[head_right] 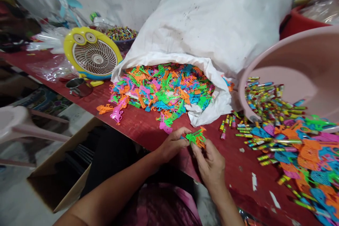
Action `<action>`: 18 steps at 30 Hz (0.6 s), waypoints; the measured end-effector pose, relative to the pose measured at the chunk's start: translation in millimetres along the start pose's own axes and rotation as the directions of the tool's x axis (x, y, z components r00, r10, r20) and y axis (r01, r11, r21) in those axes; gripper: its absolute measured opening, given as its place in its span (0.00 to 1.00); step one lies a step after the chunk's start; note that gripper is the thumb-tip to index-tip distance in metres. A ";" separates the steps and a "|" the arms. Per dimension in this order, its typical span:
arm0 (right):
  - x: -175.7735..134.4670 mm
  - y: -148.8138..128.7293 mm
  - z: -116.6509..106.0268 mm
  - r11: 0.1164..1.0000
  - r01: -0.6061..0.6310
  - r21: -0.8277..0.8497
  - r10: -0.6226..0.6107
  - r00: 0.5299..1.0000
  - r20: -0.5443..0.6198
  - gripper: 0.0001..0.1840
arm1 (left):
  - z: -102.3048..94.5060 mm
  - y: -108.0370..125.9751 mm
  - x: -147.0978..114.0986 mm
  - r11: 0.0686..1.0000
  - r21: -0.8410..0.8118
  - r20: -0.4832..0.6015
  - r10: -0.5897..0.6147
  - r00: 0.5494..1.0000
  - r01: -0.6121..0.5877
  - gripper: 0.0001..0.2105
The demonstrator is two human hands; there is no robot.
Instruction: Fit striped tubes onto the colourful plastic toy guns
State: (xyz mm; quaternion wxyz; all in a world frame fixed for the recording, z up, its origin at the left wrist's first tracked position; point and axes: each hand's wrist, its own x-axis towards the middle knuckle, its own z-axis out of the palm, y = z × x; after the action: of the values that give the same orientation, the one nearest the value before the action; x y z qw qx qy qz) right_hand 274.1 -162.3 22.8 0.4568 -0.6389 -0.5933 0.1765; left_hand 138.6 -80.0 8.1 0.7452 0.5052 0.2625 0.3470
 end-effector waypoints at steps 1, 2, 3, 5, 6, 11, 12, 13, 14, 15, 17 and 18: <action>-0.8 1.4 0.5 1.000 -0.007 0.004 0.007 1.000 -0.001 0.08 | -0.3 -0.3 0.2 1.000 0.005 0.003 -0.003 1.000 0.003 0.10; -1.4 2.4 0.7 1.000 -0.009 -0.002 0.009 1.000 -0.003 0.09 | -0.5 -0.2 0.2 1.000 0.012 0.006 0.000 1.000 0.000 0.10; -1.6 2.7 0.4 1.000 -0.006 -0.014 0.006 1.000 -0.008 0.09 | -0.6 0.2 0.1 1.000 0.021 0.012 0.004 1.000 -0.004 0.11; -0.9 1.0 -1.0 0.999 0.023 -0.048 -0.024 1.000 -0.013 0.09 | -1.0 1.8 -0.2 0.999 0.040 0.028 0.010 1.000 -0.012 0.11; -0.1 -0.6 -2.1 0.997 0.049 -0.067 -0.050 0.999 -0.009 0.09 | -1.2 2.5 -0.3 0.999 0.052 0.038 0.011 0.999 -0.013 0.11; 4.9 -8.5 -7.6 0.983 0.155 -0.100 -0.152 0.988 0.042 0.07 | -2.1 1.7 0.4 0.979 0.197 0.125 0.030 0.992 -0.055 0.07; 5.3 -9.1 -8.1 0.983 0.155 -0.100 -0.150 0.987 0.047 0.07 | -1.9 0.7 0.6 0.967 0.244 0.127 0.044 0.991 -0.074 0.06; 5.4 -9.5 -8.2 0.985 0.142 -0.096 -0.138 0.989 0.047 0.07 | -1.4 -0.3 0.6 0.951 0.296 0.117 0.059 0.991 -0.091 0.05; 5.0 -9.7 -7.9 0.990 0.112 -0.085 -0.109 0.993 0.047 0.08 | -0.6 -1.2 0.6 0.930 0.354 0.099 0.069 0.993 -0.101 0.05; 4.3 -10.0 -7.3 0.996 0.064 -0.055 -0.061 0.997 0.046 0.09 | 0.5 -2.0 0.3 0.904 0.415 0.080 0.075 0.994 -0.101 0.06; 2.2 -10.7 -5.1 0.994 -0.087 0.064 0.083 0.994 0.066 0.12 | 4.0 -3.6 -0.8 0.842 0.533 0.047 0.073 0.996 -0.087 0.05; 1.0 -10.8 -4.2 0.976 -0.171 0.136 0.160 0.983 0.090 0.13 | 6.2 -4.7 -1.8 0.807 0.586 0.032 0.073 0.997 -0.078 0.05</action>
State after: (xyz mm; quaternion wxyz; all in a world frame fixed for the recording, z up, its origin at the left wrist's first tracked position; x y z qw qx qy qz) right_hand 271.1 -164.3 33.9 0.4616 -0.6443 -0.5412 0.2809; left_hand 143.2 -86.2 6.0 0.5399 0.7217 0.3336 0.2765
